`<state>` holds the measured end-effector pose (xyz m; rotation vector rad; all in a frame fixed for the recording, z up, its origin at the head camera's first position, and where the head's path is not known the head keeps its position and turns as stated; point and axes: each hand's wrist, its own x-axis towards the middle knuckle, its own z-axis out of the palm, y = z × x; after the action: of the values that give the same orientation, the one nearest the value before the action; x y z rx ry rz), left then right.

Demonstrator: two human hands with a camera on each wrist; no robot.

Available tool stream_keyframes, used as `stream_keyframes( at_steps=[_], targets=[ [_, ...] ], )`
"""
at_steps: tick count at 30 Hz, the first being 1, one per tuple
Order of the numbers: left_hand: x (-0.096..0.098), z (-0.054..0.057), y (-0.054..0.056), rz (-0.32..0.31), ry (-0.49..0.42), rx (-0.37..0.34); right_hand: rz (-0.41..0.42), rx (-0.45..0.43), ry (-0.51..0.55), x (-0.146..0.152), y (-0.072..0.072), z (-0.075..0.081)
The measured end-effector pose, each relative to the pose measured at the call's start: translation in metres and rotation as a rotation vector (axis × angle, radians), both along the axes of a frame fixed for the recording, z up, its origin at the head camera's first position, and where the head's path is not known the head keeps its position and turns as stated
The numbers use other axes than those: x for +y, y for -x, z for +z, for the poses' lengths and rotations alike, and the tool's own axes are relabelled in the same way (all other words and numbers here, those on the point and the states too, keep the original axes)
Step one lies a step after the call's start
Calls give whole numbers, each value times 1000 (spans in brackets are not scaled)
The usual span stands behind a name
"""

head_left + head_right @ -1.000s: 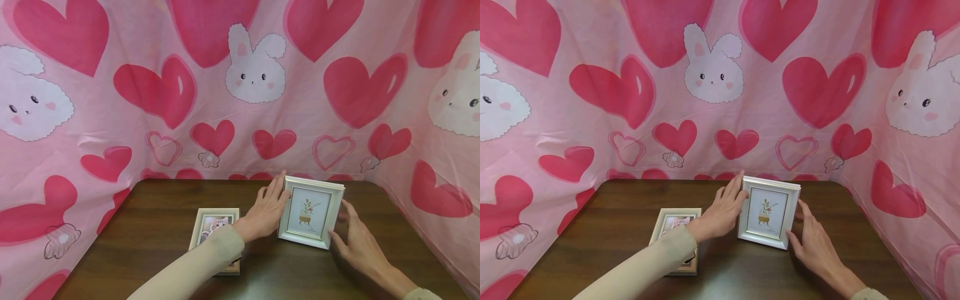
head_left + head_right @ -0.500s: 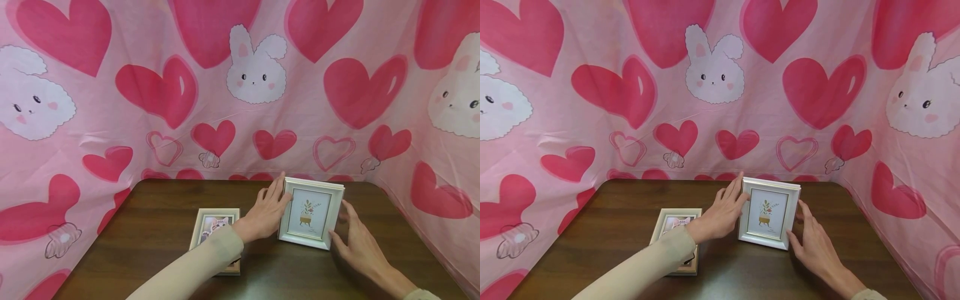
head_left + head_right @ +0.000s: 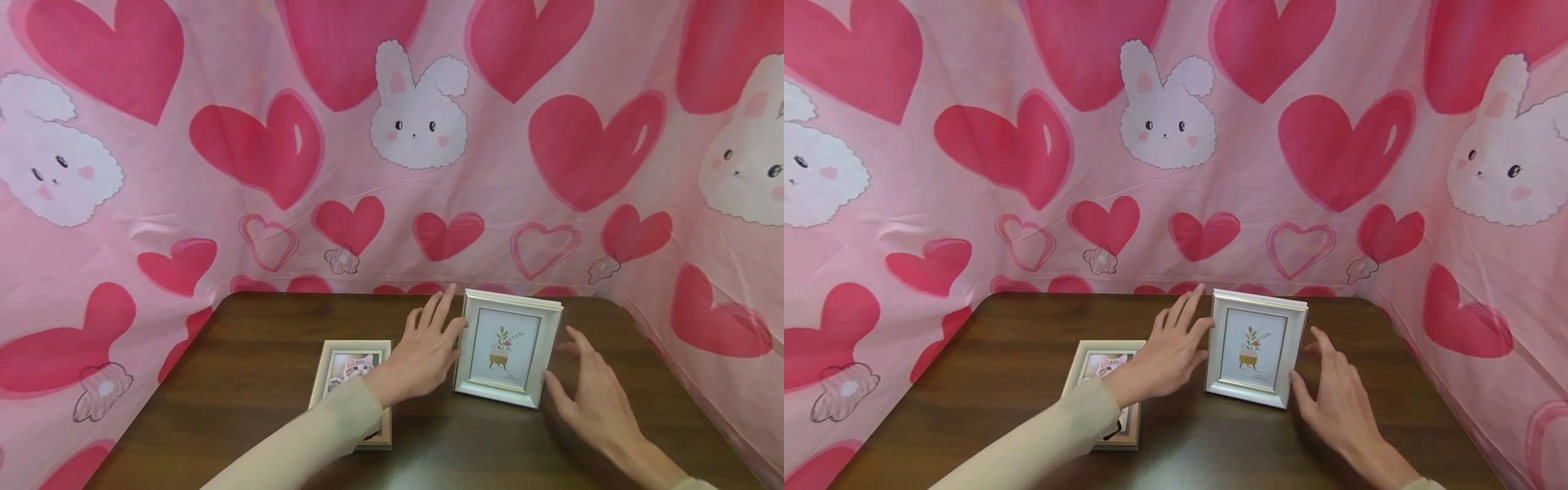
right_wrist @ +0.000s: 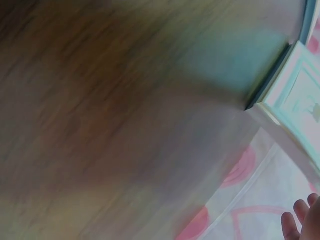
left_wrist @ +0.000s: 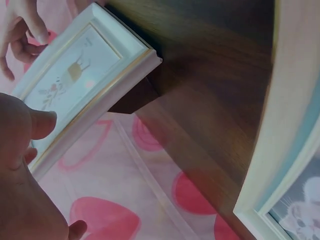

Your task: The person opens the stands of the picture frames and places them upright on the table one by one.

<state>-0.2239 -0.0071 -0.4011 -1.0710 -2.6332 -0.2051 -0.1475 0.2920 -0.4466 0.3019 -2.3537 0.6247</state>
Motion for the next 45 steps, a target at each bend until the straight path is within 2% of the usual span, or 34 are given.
stream_keyframes(
  at_steps=[8,16,24,32,36,45],
  targets=[
    [-14,6,-16,7,-1,35,-5,64,25,-13,-8,9],
    [-25,13,-35,-21,-35,43,62,148,-14,-29,-12,13],
    [-33,14,-49,-24,-37,49,99,105,-53,-47,-19,19],
    [-44,16,-59,-38,-57,3,111,-7,-76,-61,-24,21],
    [-49,15,-64,-58,-66,13,129,-8,-73,-66,-26,21],
    [-55,14,-76,-58,-65,29,198,46,-83,-80,-27,20]
  ],
)
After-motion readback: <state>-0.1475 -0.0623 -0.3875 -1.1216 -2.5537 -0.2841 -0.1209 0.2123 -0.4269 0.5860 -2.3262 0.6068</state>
